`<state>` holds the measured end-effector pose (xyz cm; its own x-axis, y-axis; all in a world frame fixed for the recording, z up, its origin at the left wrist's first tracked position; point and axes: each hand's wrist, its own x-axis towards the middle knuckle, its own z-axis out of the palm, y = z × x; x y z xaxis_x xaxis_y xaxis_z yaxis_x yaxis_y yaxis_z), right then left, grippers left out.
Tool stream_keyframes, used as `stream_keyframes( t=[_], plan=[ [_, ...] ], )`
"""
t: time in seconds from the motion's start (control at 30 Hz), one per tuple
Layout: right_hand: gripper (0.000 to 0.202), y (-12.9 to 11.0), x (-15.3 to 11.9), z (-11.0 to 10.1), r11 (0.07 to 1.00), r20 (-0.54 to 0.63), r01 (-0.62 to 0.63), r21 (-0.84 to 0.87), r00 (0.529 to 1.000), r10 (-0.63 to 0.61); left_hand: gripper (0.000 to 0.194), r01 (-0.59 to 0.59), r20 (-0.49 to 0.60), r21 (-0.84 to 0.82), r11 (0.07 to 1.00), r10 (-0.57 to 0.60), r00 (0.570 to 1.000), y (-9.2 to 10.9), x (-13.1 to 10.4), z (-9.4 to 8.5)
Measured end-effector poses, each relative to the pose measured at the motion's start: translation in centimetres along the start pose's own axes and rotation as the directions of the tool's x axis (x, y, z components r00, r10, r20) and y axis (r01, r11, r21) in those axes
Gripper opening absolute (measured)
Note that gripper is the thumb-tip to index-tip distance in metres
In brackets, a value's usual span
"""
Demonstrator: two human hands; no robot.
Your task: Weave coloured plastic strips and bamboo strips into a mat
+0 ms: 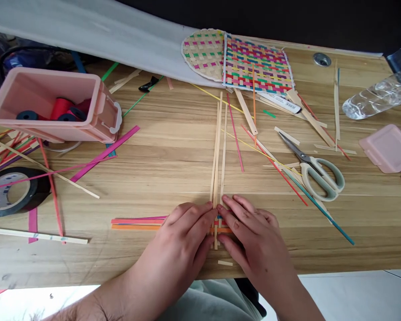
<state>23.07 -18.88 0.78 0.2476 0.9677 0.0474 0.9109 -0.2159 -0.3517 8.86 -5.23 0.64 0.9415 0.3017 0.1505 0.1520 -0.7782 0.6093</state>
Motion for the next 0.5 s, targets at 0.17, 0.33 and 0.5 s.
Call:
stream_keyframes(
  t=[0.17, 0.33, 0.5],
  plan=[
    [0.04, 0.1, 0.04, -0.02, 0.999, 0.009, 0.034, -0.023, 0.999, -0.034, 0.043, -0.001, 0.022, 0.04, 0.999, 0.0, 1.0, 0.11, -0.19, -0.25],
    [0.04, 0.0, 0.08, -0.05, 1.0, 0.017, 0.01, -0.003, 1.0, -0.01, 0.039, -0.075, 0.069, 0.136, 0.988, 0.066, 0.995, 0.11, -0.23, -0.19],
    [0.038, -0.07, 0.12, -0.11, 1.0, 0.021, -0.01, 0.013, 1.0, 0.01, 0.033, -0.055, 0.067, 0.127, 0.99, 0.047, 0.997, 0.13, -0.27, -0.03]
  ],
)
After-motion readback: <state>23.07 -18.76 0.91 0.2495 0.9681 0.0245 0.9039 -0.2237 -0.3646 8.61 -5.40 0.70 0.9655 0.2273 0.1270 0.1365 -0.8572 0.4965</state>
